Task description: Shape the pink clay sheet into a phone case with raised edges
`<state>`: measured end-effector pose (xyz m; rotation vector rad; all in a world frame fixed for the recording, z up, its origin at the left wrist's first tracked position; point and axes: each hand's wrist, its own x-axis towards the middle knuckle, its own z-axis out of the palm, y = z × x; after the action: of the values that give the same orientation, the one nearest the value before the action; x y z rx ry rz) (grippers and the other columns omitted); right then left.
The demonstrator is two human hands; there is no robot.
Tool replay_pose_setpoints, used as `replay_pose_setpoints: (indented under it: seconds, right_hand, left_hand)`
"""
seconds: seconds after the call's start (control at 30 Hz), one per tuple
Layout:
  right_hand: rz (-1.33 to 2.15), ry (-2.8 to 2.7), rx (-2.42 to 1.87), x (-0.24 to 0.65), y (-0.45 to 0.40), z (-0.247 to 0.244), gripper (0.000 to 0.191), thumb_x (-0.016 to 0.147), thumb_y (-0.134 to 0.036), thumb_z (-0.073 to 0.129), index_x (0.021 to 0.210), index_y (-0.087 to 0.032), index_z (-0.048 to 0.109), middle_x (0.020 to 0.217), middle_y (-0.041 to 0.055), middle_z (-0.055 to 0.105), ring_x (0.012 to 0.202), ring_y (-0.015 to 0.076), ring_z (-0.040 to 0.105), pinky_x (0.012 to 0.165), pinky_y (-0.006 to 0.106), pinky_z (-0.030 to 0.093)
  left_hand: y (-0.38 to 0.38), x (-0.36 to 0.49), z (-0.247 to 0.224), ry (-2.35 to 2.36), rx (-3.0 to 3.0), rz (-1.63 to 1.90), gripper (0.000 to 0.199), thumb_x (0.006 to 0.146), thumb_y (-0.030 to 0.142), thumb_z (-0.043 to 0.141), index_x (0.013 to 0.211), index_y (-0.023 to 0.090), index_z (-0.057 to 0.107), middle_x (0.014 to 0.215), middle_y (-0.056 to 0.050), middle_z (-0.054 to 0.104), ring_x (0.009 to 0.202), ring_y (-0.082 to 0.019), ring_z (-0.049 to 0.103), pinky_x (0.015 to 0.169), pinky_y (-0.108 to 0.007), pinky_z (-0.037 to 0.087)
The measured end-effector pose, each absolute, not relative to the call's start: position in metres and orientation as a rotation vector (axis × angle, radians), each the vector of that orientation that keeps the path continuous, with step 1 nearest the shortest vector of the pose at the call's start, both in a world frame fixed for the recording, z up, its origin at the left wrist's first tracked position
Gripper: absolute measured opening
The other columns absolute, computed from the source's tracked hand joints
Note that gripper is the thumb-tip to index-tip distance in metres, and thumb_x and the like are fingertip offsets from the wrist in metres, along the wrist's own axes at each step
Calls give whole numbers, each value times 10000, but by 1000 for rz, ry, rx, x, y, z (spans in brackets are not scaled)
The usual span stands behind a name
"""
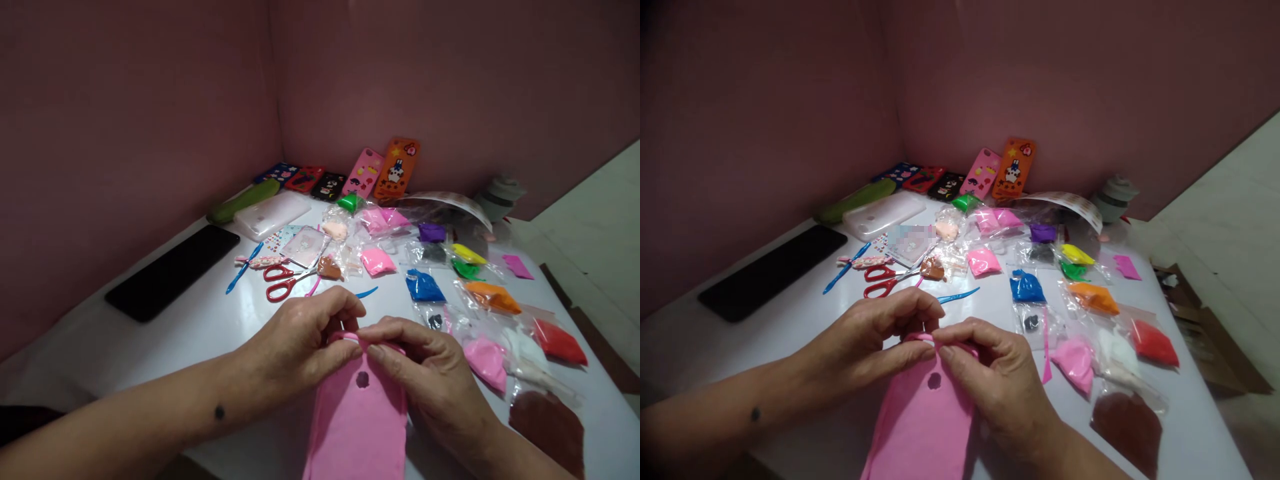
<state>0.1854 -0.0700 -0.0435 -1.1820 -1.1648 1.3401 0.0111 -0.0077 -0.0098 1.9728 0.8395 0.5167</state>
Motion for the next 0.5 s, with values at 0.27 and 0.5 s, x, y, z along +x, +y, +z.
replay_pose_setpoints:
  seconds: [0.27, 0.5]
  right_hand:
    - [1471, -1085, -1018, 186, -71, -44, 174, 812, -276, 707, 978, -326, 715, 981, 2, 699, 897, 147, 639, 790, 251, 502]
    - [1303, -1213, -1078, 188, -71, -45, 151, 821, -276, 689, 955, -318, 744, 957, 25, 685, 888, 160, 616, 767, 257, 500]
  left_hand:
    - [-8, 10, -9, 848, 1958, 501, 114, 799, 162, 547, 912, 172, 559, 771, 15, 580, 652, -109, 513, 578, -242, 398]
    - [-6, 11, -10, 848, 1950, 563, 84, 771, 150, 561, 852, 169, 555, 710, 32, 536, 603, -92, 474, 542, -223, 376]
